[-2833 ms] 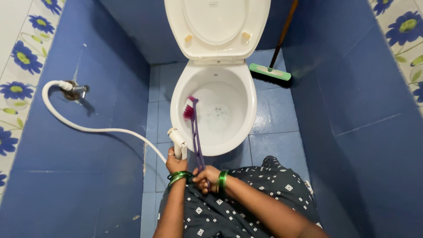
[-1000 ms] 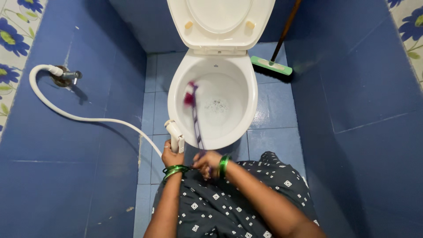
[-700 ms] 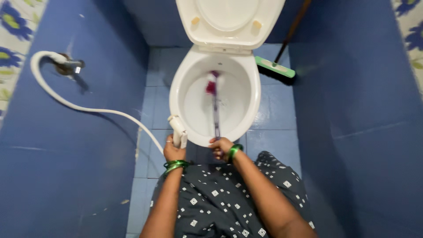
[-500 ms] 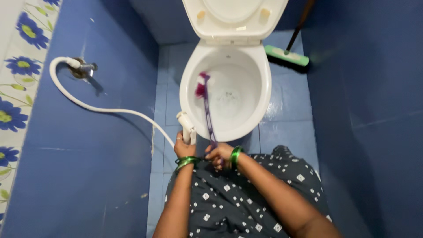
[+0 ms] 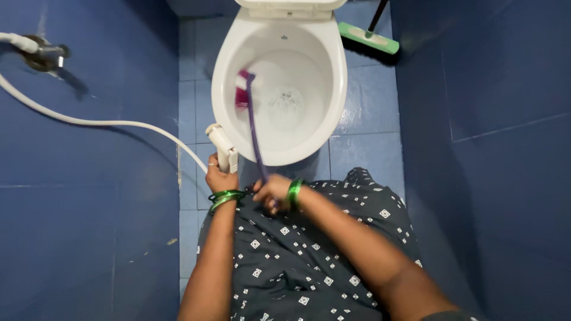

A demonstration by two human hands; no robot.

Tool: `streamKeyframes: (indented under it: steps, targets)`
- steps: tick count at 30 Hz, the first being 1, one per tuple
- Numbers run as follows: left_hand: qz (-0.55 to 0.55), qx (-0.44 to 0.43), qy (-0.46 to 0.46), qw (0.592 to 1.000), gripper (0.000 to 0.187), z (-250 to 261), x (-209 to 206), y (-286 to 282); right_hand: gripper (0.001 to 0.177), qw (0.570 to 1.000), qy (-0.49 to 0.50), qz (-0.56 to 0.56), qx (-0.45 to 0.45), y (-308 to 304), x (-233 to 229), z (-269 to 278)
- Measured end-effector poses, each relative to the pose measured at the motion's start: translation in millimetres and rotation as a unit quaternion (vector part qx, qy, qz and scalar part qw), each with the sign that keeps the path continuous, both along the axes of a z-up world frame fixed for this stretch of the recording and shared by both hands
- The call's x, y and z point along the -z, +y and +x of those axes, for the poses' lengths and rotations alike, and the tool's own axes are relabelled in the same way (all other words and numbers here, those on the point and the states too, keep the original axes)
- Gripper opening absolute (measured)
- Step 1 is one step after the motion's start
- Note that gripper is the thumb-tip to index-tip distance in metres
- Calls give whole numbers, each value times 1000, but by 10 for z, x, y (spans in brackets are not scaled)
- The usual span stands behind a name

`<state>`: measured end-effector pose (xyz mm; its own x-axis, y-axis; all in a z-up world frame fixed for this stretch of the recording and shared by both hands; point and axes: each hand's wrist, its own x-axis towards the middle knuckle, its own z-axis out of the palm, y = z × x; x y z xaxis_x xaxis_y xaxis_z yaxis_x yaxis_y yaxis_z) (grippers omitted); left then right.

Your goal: The person scrubs the inside of a white toilet bowl using a purple toilet brush and a handheld bidet sprayer. They repeatedly scrub the bowl's interior surfaces and rinse with water from the sprayer.

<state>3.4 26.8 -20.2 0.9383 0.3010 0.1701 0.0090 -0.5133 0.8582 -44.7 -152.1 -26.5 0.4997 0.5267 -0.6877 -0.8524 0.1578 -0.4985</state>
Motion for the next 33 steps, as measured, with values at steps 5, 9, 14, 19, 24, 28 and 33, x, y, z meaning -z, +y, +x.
streamKeyframes:
  steps: [5, 9, 14, 19, 24, 28, 33]
  targets:
    - [21, 10, -10, 1000, 32, -21, -56, -15, 31, 994, -47, -101, -16, -199, 99, 32]
    - [17, 25, -42, 999, 34, -23, -76, -30, 37, 992, 10, -45, 119, -498, 299, 315]
    - [-2, 8, -32, 999, 31, -29, -164, -70, 42, 996, -34, -78, -24, 125, -163, -126]
    - [-37, 4, -14, 999, 30, -28, -203, -101, 35, 986, -42, -152, -44, -310, 29, 102]
    - [-43, 44, -50, 997, 32, -48, -256, -111, 36, 990, -14, -123, 64, -557, 101, 260]
    - [-47, 7, -20, 999, 29, -2, -228, -123, 40, 974, -90, -166, -122, -226, -68, -197]
    - [-53, 3, -34, 998, 31, 35, -173, -152, 41, 971, -136, -187, -64, -439, 261, -113]
